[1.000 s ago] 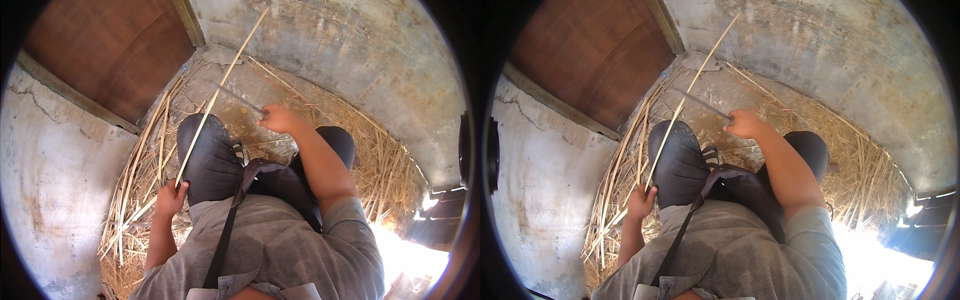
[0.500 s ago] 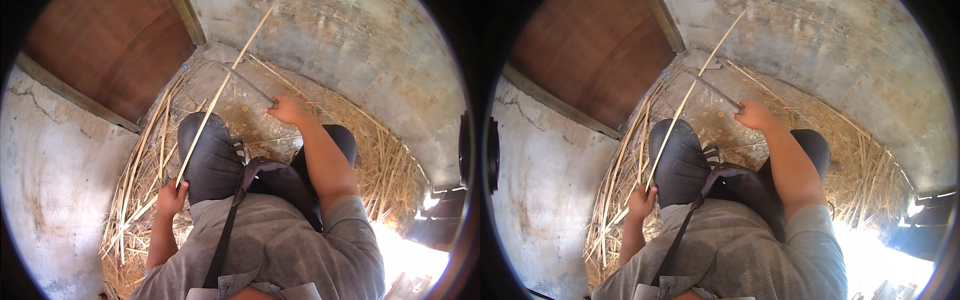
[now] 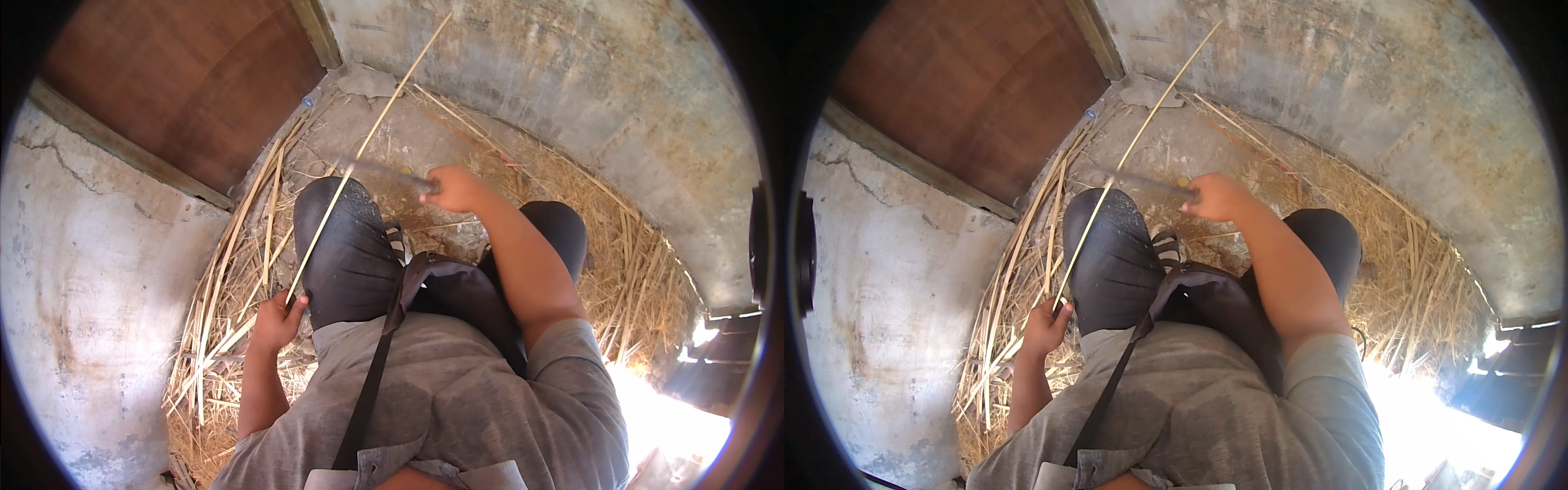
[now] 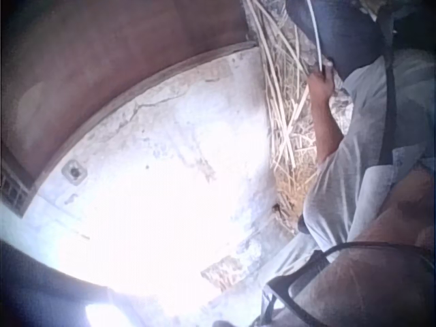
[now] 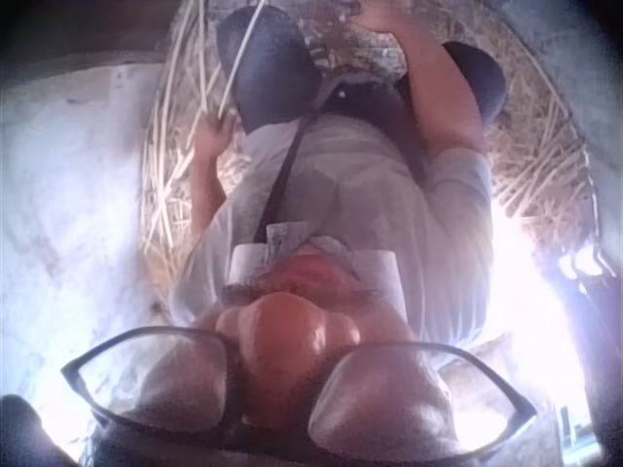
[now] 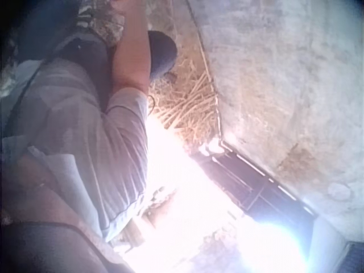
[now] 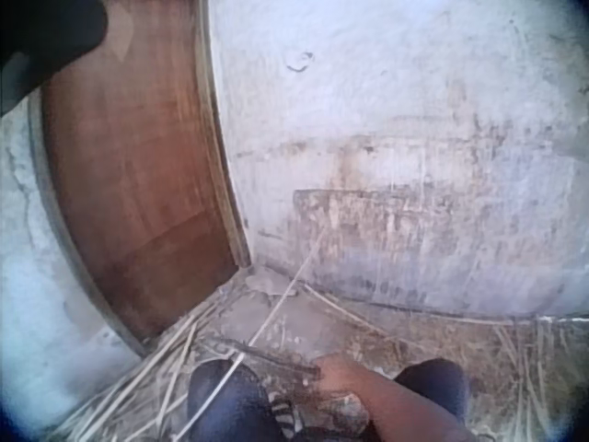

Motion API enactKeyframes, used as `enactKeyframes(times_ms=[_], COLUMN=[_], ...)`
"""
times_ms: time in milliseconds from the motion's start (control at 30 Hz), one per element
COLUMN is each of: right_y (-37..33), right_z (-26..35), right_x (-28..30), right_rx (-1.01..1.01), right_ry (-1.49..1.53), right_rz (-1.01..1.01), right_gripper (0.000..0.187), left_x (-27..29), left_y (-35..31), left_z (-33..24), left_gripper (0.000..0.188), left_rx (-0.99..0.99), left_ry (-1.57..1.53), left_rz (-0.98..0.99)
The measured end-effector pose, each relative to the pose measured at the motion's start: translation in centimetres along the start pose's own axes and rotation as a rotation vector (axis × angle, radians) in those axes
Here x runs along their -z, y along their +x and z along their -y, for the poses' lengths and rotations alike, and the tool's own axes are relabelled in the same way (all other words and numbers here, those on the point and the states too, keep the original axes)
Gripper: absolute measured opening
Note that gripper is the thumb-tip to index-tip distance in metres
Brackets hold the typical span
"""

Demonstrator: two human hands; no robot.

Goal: The person sits on the floor and uses a knife to shave thin strips from bamboo sticks. They hold the stick against their leg and repeatedly scrape the blade along its length to create fine shavings.

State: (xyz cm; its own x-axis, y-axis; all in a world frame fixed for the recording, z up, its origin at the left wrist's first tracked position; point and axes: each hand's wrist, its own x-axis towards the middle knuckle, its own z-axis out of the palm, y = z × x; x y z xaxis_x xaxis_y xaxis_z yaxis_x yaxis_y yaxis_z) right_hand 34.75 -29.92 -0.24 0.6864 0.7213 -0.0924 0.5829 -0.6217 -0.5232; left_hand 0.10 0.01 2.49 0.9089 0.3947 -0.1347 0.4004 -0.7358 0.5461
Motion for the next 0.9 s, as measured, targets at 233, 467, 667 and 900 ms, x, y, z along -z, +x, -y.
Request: enactKeyframes(times_ms=[233, 467, 667, 900], right_y=[-0.7, -0.7, -0.2, -0.7], right_z=[-1.1, 4.3, -0.1, -0.7], right_x=[0.8, -1.0, -0.2, 1.2], right_rx=[-0.153, 0.132, 0.021, -0.195], right_ry=[0.085, -0.024, 0.016, 0.042], right_rz=[-0.152, 0.195, -0.007, -0.159], right_gripper=[0.053, 0.045, 0.048, 0.054], left_x=[0.0, 0.0, -0.4, -0.2], left_y=[0.1, -0.1, 0.1, 0.1], left_z=[0.0, 0.3, 0.2, -0.6], left_gripper=[0.055, 0.053, 0.052, 0.05], left_rx=[0.029, 0.027, 0.037, 0.049], left_ry=[-0.01, 0.007, -0.002, -0.01], left_rz=[0.01, -0.005, 0.0, 0.008])
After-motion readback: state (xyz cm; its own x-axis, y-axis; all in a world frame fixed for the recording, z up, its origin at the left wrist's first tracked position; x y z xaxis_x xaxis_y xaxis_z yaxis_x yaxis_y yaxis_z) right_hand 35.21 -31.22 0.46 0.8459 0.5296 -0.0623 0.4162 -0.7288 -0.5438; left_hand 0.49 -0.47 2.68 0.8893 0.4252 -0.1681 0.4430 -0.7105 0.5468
